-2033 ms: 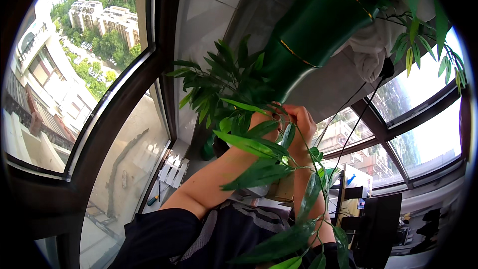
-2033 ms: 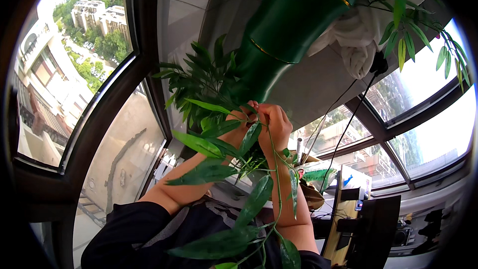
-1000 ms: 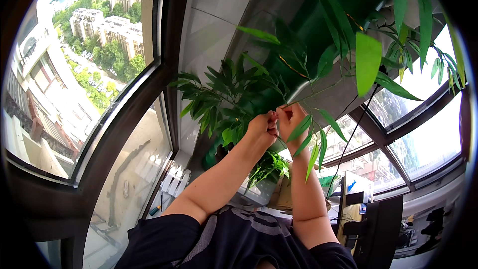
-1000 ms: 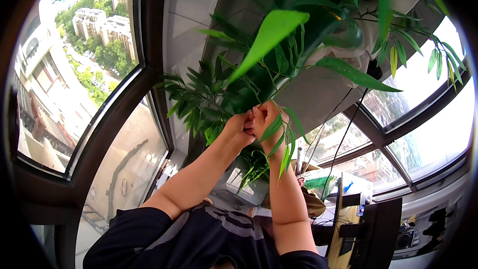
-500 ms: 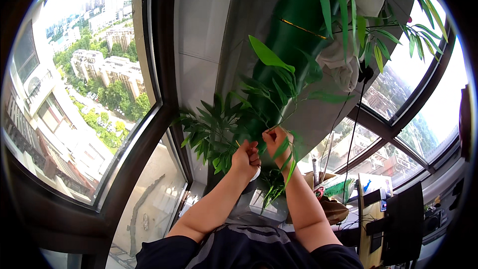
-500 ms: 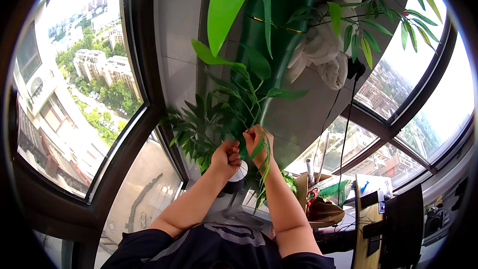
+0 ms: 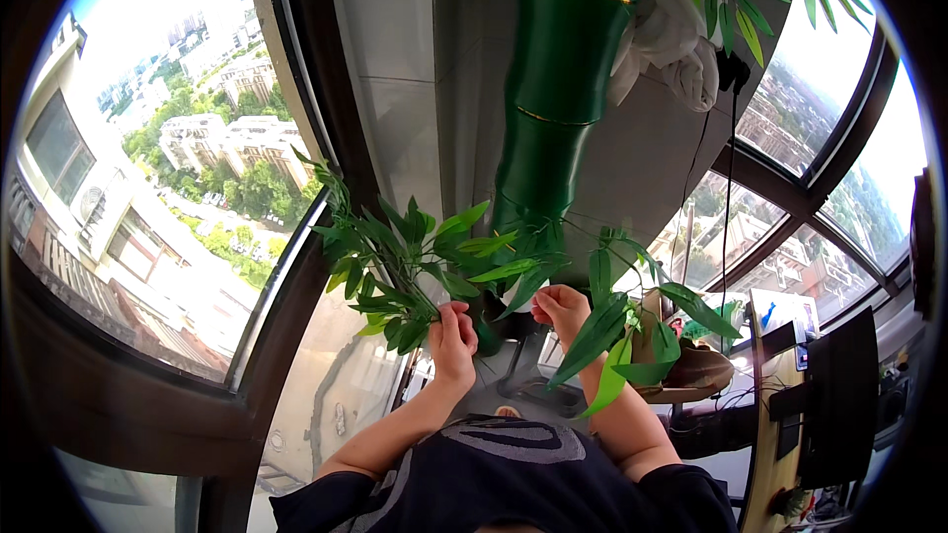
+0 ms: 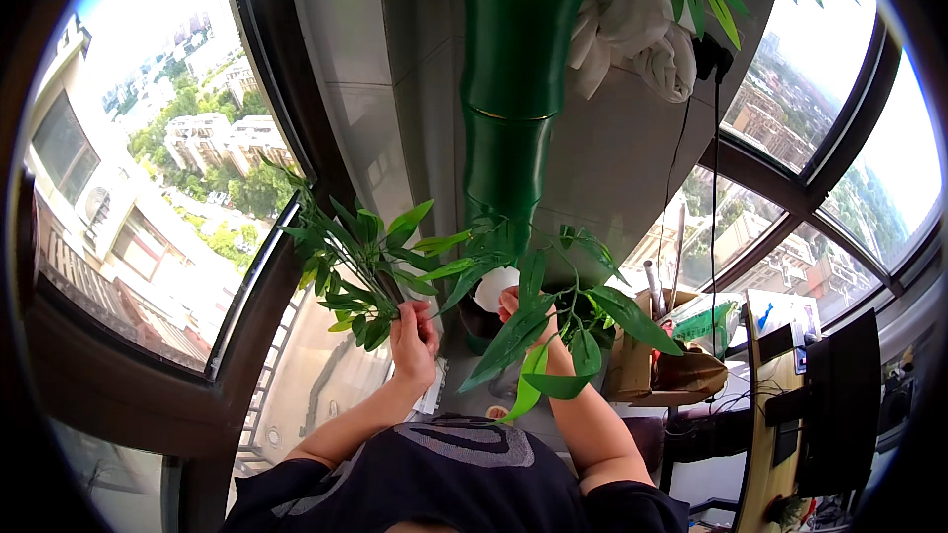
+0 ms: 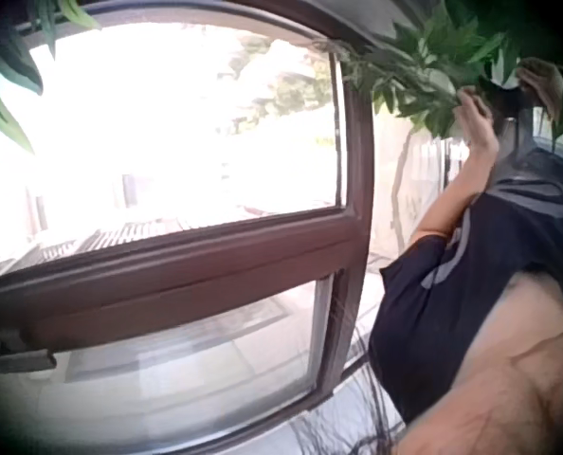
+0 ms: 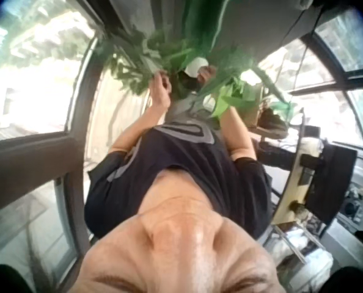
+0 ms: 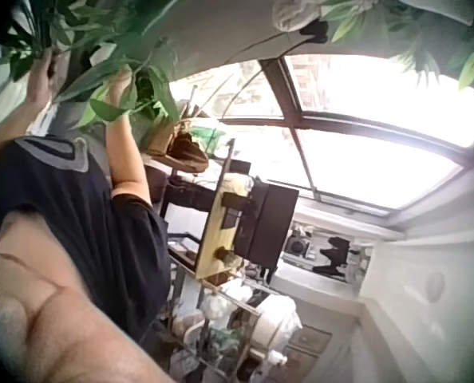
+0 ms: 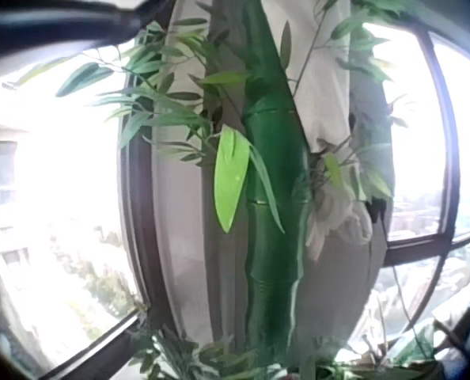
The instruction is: The person assembles an artificial bamboo plant by hand near a window. They pick up artificial bamboo leaves from a container on the floor, insert the stems into pre-made holes along a green plastic pole, and arrange the foliage.
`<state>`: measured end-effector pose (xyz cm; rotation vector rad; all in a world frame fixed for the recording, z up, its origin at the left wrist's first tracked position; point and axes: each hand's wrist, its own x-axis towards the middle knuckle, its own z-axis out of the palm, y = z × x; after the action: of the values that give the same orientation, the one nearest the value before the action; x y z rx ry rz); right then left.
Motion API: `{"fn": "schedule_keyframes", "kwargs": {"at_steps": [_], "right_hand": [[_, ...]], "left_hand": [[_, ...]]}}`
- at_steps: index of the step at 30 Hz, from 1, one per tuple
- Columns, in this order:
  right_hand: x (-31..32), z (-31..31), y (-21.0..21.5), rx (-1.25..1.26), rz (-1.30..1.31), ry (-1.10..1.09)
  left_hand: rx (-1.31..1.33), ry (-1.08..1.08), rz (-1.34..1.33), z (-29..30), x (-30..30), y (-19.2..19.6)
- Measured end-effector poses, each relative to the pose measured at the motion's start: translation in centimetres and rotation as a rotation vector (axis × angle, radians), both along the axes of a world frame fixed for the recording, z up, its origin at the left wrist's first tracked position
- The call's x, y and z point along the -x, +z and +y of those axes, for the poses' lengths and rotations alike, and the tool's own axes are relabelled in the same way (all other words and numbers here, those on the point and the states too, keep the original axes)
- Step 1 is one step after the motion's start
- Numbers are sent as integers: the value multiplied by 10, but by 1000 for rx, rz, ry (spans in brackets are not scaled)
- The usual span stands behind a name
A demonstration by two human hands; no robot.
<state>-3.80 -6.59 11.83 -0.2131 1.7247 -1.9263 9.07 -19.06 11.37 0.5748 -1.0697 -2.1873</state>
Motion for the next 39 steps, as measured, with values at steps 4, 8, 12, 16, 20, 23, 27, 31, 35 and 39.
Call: {"fn": "schedule_keyframes", "kwargs": {"at_steps": [4, 8, 12, 16, 20, 23, 27, 31, 35, 39], "right_hand": [[-45, -18, 18, 29, 239, 317], [-72, -34, 53, 170, 559, 499], [-85, -31, 63, 151, 662, 425], [-97, -21, 80, 236, 215, 464], [-107, -16, 80, 161, 321, 390], [-116, -15, 93, 98, 491, 215], [-117, -21, 85, -20, 812, 123], [-117, -28, 87, -28, 986, 66], [-102, -21, 80, -7, 834, 58], [-38, -18, 40, 162, 644, -176]], "left_hand": [[394, 14, -66, 10, -22, -1], [513, -191, 46, 5, -36, 5], [702, -303, 63, -1, -41, 21], [923, -456, 19, -7, -48, 32], [787, -569, 18, -6, -54, 43], [668, -628, 29, -3, -58, 46], [547, -503, 44, 2, -59, 46], [475, -171, 82, 3, -59, 45], [462, 210, 214, -16, -58, 72], [531, 273, 288, -31, -62, 81]]}}
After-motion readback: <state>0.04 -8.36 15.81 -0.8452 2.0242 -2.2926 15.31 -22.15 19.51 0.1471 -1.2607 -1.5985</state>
